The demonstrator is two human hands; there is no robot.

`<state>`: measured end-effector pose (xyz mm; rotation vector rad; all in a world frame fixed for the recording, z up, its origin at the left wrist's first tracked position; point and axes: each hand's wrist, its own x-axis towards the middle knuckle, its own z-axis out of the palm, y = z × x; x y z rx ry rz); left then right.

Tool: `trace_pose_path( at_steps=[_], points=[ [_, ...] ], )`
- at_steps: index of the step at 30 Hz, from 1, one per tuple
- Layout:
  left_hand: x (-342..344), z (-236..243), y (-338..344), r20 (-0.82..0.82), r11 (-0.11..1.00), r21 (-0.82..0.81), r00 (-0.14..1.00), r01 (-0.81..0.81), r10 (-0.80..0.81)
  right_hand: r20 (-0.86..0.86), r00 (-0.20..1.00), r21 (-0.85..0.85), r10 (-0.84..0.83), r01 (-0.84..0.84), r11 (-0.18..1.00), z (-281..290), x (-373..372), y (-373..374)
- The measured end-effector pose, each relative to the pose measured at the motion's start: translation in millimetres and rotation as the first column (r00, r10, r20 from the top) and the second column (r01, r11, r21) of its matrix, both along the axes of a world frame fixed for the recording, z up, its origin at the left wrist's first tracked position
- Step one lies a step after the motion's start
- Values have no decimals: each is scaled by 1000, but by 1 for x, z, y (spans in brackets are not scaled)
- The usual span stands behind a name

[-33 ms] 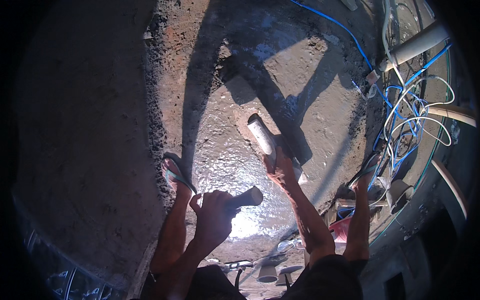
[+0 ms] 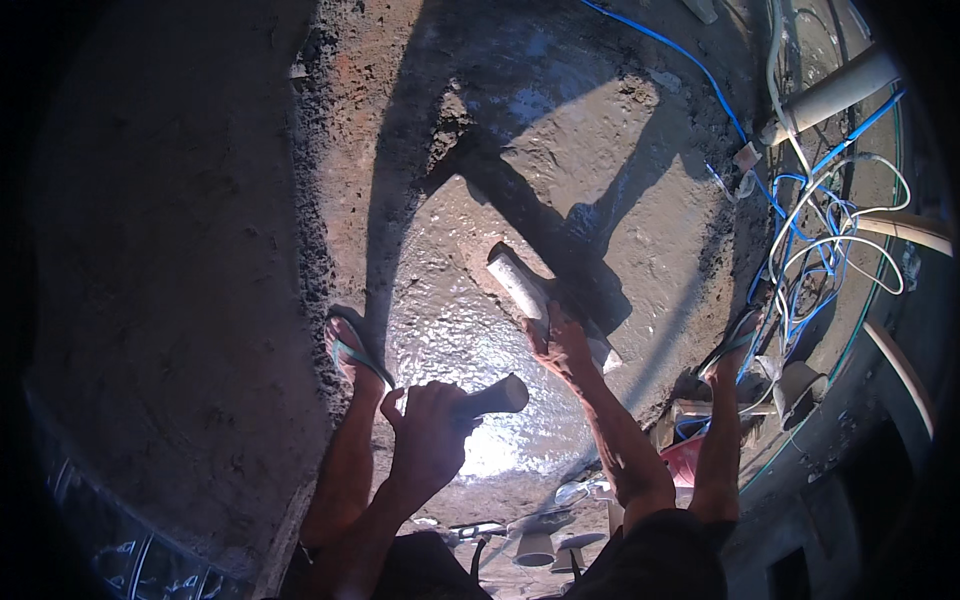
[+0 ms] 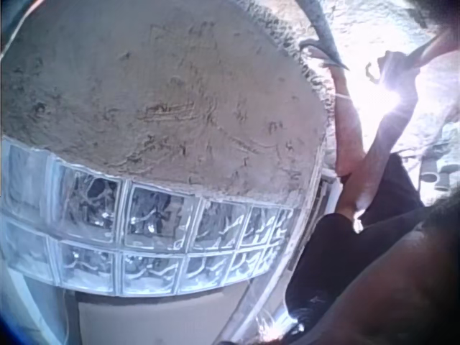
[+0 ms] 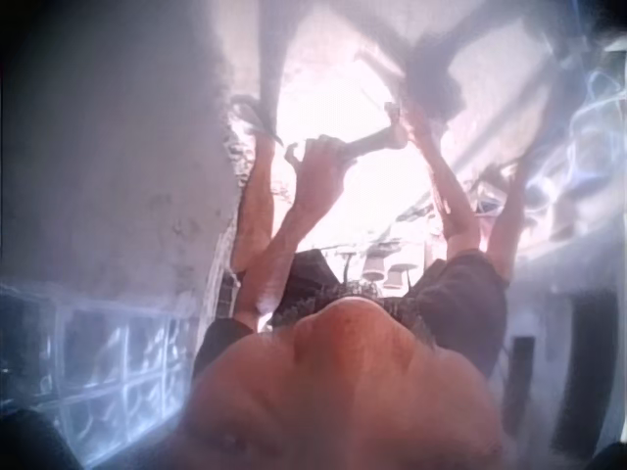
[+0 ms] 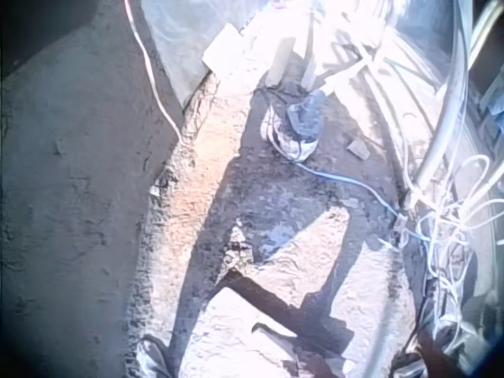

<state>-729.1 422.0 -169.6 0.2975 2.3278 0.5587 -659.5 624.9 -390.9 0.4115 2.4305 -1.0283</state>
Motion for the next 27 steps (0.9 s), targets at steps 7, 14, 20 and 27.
trace_pose_path(
  at_steps=[7,14,20,27],
  points=[
    [3,0,1,28,1000,-9,1000,-1,1,-106,972,172,210,-190,967,-38,-67,13],
    [5,2,2,7,1000,0,1000,25,-25,-166,986,206,0,35,978,-58,-172,67],
    [9,6,2,26,998,-5,997,68,-68,662,464,-747,-588,469,-471,-51,-154,113],
    [6,3,1,39,998,16,997,64,-65,30,595,-185,-803,793,581,-21,-26,47]
  ],
)
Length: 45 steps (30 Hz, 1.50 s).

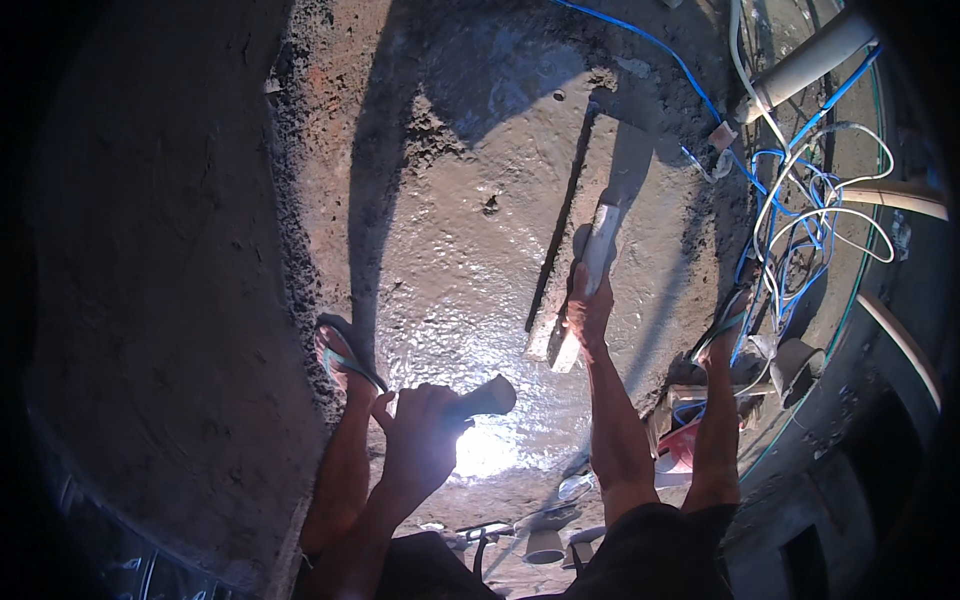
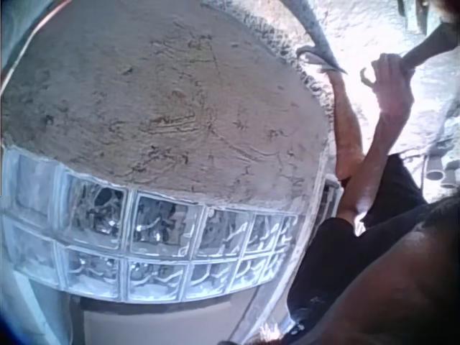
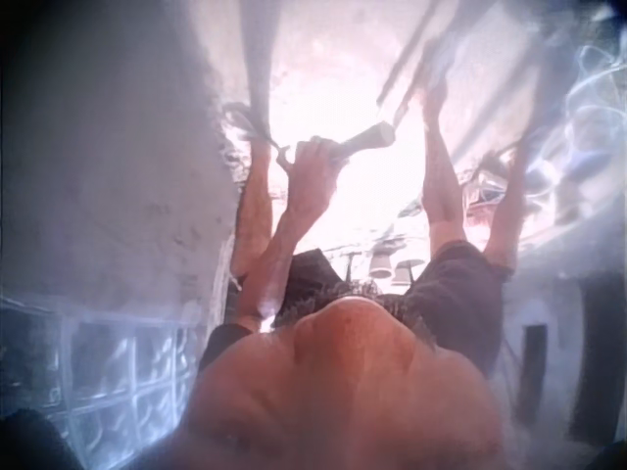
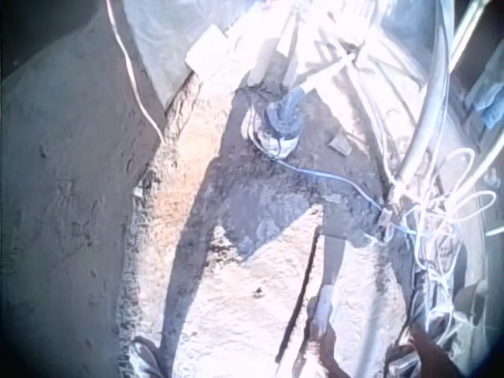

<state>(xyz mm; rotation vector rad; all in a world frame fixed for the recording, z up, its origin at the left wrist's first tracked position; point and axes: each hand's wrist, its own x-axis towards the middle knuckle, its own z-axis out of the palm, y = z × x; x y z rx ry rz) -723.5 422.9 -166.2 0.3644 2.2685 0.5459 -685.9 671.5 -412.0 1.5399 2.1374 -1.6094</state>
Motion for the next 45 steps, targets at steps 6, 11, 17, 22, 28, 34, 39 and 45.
trace_pose_path(
  at_steps=[6,11,17,22,28,34,39,45],
  points=[
    [6,-9,-18,-57,997,-76,998,-20,16,15,1000,-171,8,-5,985,-18,-64,-80],
    [4,-10,-22,-55,995,-91,998,-39,34,-42,950,-45,310,-311,949,-24,-139,-120],
    [5,-13,-21,-46,996,-50,997,-70,67,83,807,58,584,-589,806,-14,-116,-120],
    [-1,-11,-20,2,993,-54,995,-102,102,136,615,303,776,-772,559,5,-41,-81],
    [-13,1,-15,-127,993,-61,988,-97,88,260,743,392,617,-665,635,32,12,-24],
    [-16,1,-11,-127,997,-32,990,-68,64,461,613,329,642,-789,518,40,22,-5],
    [-13,8,-11,-73,992,-53,991,-115,111,550,586,305,594,-804,511,45,24,-2],
    [-11,7,-8,-42,993,-57,994,-103,101,563,518,240,644,-848,472,47,22,-3]
  ],
)
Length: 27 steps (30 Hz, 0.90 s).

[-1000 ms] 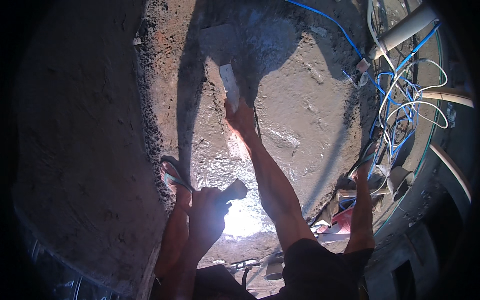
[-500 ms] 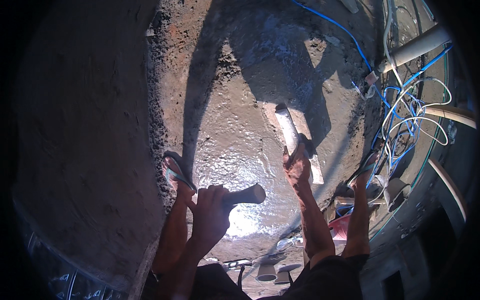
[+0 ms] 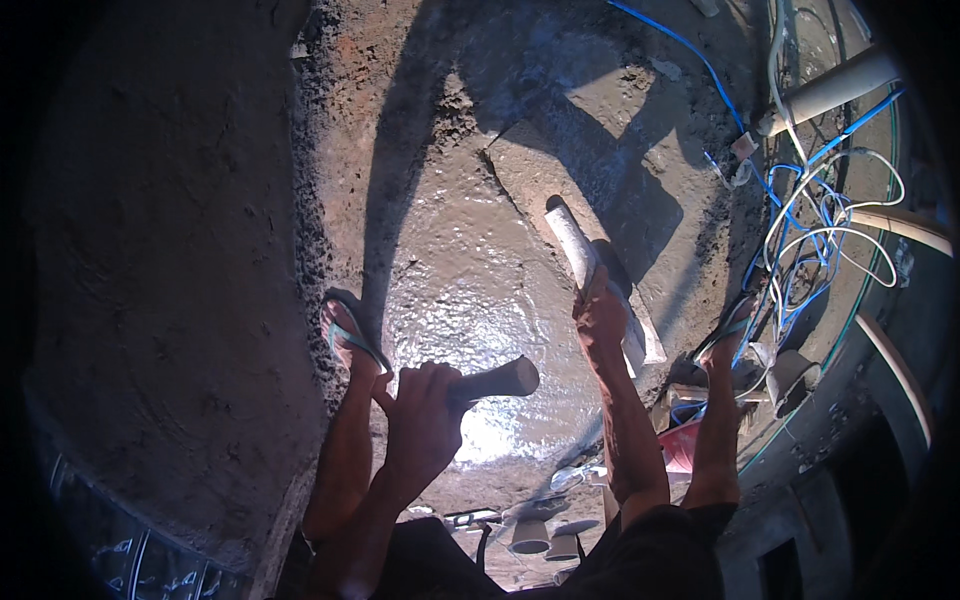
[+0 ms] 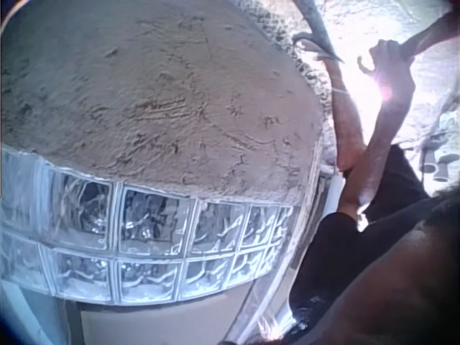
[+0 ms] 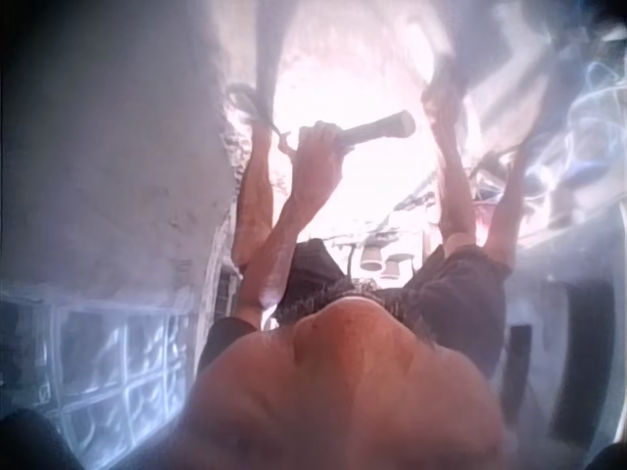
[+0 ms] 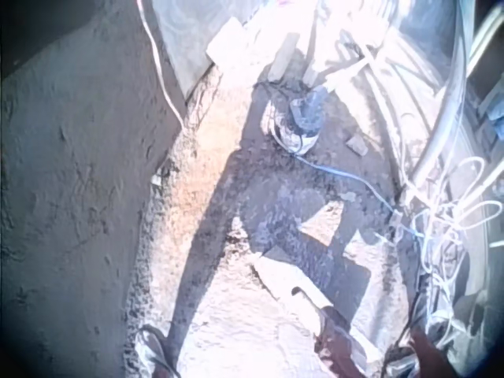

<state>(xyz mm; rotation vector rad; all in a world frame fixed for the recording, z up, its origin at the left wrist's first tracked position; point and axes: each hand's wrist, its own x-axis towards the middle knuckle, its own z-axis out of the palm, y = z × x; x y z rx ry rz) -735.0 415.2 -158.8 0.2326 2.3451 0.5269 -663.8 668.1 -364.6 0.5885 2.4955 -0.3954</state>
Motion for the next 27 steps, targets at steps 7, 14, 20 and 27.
trace_pose_path(
  at_steps=[7,14,20,27],
  points=[
    [5,5,1,-8,1000,21,1000,4,-4,-126,986,-13,-111,111,994,0,4,5],
    [8,4,5,9,1000,0,1000,30,-30,-99,995,-9,-20,19,1000,-9,17,12],
    [5,-1,4,34,999,-18,999,38,-38,-253,773,-351,-582,487,800,-18,33,-9],
    [7,-5,3,11,999,-14,999,53,-52,-90,657,-565,-748,585,582,-67,-52,-78]
  ],
)
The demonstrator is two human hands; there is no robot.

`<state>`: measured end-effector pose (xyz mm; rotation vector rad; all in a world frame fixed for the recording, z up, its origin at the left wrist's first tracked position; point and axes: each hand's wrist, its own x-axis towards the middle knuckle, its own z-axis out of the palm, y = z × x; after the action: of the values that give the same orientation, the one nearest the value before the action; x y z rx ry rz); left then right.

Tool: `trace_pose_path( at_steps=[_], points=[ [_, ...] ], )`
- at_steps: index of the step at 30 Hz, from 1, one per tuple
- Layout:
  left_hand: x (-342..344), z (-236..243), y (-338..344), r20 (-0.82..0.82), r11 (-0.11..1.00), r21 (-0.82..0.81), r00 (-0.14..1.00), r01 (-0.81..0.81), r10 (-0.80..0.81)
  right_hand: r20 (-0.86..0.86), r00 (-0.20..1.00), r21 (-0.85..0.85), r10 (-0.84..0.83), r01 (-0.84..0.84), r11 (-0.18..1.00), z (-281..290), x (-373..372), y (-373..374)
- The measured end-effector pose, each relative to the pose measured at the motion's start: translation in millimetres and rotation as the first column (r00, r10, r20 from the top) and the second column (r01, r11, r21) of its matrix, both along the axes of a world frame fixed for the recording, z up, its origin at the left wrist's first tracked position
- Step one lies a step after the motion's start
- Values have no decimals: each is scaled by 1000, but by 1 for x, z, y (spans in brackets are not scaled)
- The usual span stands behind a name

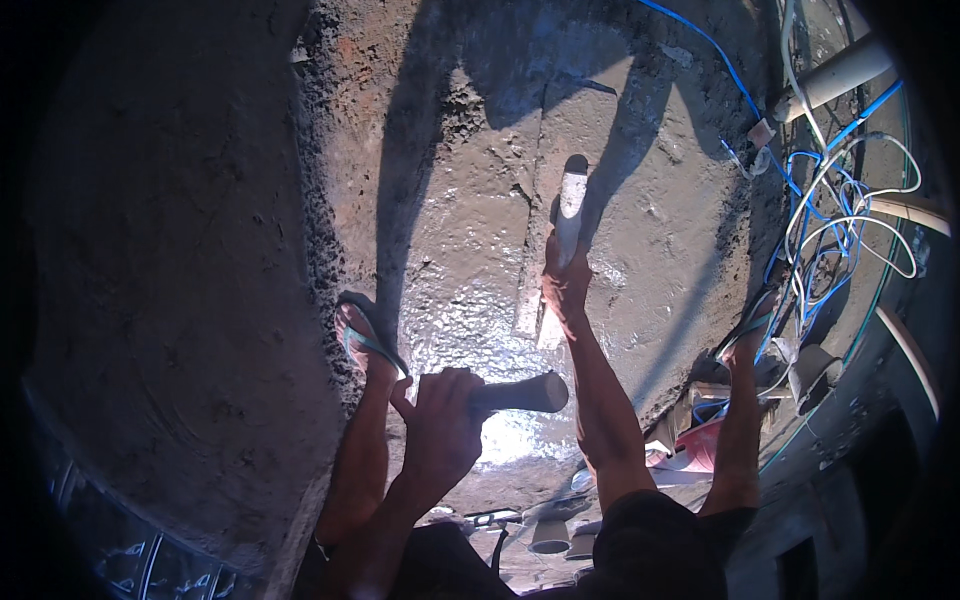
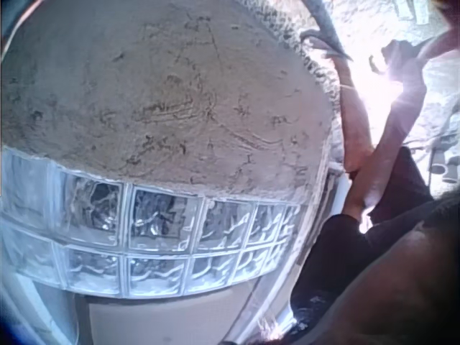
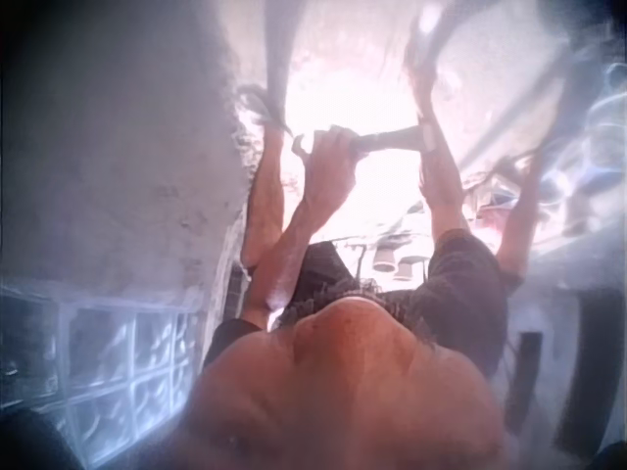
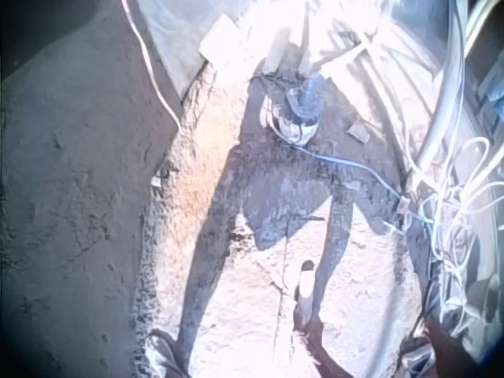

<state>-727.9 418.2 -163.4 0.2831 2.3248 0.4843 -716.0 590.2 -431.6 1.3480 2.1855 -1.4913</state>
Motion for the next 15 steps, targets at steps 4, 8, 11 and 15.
trace_pose_path(
  at_steps=[4,8,11,15],
  points=[
    [4,-2,-3,-11,998,-35,998,57,-57,-170,972,164,162,-134,977,-22,-71,-43],
    [8,-7,-5,34,999,-28,999,31,-30,-348,921,83,174,-155,984,-26,-99,-60],
    [13,-11,-5,-34,997,-70,998,44,-46,16,941,179,337,-334,925,-22,-91,-58],
    [20,-19,-8,33,1000,-1,999,8,-8,77,741,197,668,-668,718,-10,-54,-44]
  ],
)
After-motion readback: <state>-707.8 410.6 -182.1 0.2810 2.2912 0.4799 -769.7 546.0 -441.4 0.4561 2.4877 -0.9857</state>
